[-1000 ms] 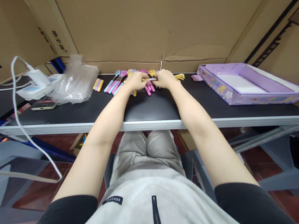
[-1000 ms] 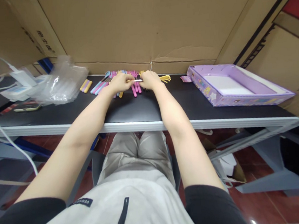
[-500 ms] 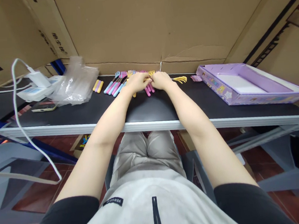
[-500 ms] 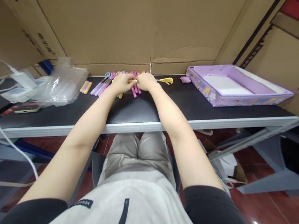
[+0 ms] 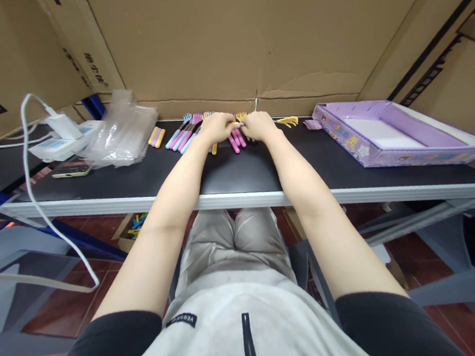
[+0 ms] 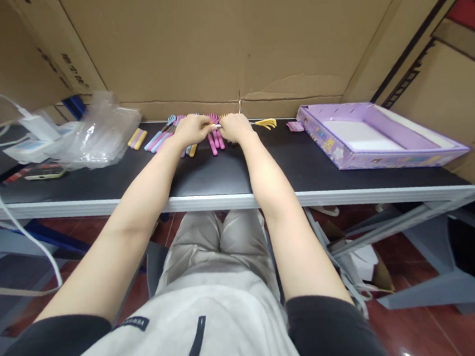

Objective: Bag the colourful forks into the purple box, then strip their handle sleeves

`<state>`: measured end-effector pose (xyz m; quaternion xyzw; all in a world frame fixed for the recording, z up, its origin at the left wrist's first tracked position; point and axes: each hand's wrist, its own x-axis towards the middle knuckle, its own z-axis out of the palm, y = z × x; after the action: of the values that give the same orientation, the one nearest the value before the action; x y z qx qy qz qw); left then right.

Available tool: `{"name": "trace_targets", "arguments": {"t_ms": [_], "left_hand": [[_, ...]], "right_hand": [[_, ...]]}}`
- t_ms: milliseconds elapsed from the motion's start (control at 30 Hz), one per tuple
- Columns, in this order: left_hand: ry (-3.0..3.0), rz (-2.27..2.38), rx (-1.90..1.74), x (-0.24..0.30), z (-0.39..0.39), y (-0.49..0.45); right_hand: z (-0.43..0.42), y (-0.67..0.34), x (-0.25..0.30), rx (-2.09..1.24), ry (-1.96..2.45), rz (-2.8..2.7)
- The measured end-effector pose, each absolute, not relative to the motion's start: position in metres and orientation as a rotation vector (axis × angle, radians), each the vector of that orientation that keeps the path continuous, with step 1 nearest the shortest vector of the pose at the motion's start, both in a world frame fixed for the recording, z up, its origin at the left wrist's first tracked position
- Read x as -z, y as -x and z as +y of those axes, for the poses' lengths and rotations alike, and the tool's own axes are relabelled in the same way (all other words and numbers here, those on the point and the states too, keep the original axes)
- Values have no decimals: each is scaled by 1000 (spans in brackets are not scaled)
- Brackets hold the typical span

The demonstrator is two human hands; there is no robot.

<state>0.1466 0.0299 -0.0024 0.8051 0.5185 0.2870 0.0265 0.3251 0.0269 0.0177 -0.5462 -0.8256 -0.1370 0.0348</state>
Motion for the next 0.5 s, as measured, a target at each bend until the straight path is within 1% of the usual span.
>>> {"name": "trace_targets", "arguments": {"t_ms": [500], "left_hand": [[-2519, 1668, -788, 6, 34, -142]], "right_hand": [[31, -333, -15, 384, 1739, -2514]]}}
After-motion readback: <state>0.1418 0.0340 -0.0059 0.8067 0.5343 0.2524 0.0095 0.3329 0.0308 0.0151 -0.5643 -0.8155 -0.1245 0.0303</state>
